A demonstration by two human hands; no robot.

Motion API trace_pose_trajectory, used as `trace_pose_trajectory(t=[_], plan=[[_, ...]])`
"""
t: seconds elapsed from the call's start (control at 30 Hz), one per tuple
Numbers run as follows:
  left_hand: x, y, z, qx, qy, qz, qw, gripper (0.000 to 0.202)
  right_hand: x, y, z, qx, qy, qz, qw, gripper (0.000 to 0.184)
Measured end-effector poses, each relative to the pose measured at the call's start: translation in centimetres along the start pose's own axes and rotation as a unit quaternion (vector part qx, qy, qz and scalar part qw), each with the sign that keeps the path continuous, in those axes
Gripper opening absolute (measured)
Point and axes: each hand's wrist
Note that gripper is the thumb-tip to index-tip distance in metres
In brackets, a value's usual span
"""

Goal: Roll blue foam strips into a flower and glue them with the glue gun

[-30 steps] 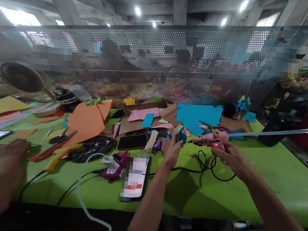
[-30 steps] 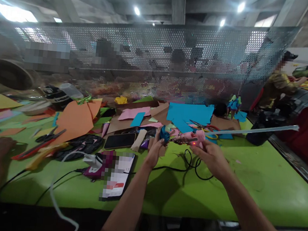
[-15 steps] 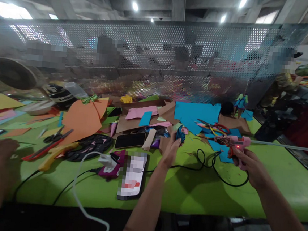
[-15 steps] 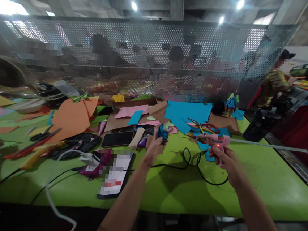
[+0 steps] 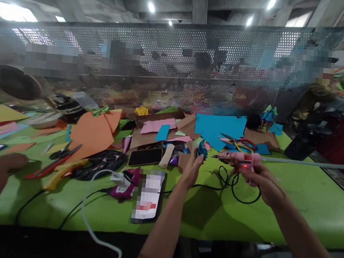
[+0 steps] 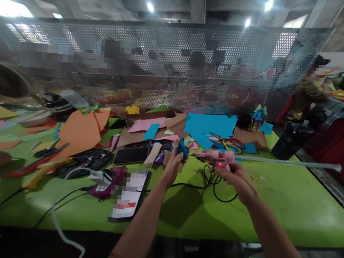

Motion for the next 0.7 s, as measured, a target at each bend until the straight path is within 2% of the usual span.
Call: trace_pose_trajectory(t=[0.23,0.5,0.7], plan=[[-0.1,0.5,0.1,0.048,0.0,0.01,0.999,0.048,0.3,-1.4,1.2,-0.043,-0.039,-0.067,0.996,0.04],[-0.1,0.4,0.0,0.039,-0.011,0.035,0.999,0.047,0.5,-0.9,0.8,-0.115,-0.048,-0.067,0.99,0.04],[-0.1,0.2,-0.1,0.023,-0.033,0.04,0.998,0.044,0.8,-1.1,1.1,-0.127,-0.049,-0.101,0.986,0.035]])
Point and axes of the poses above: each hand's wrist, its own x-axis towards the middle knuckle, its own z-axis out of the palm, y = z × x, and after that the axes turned 5 degrees about z, right-handed
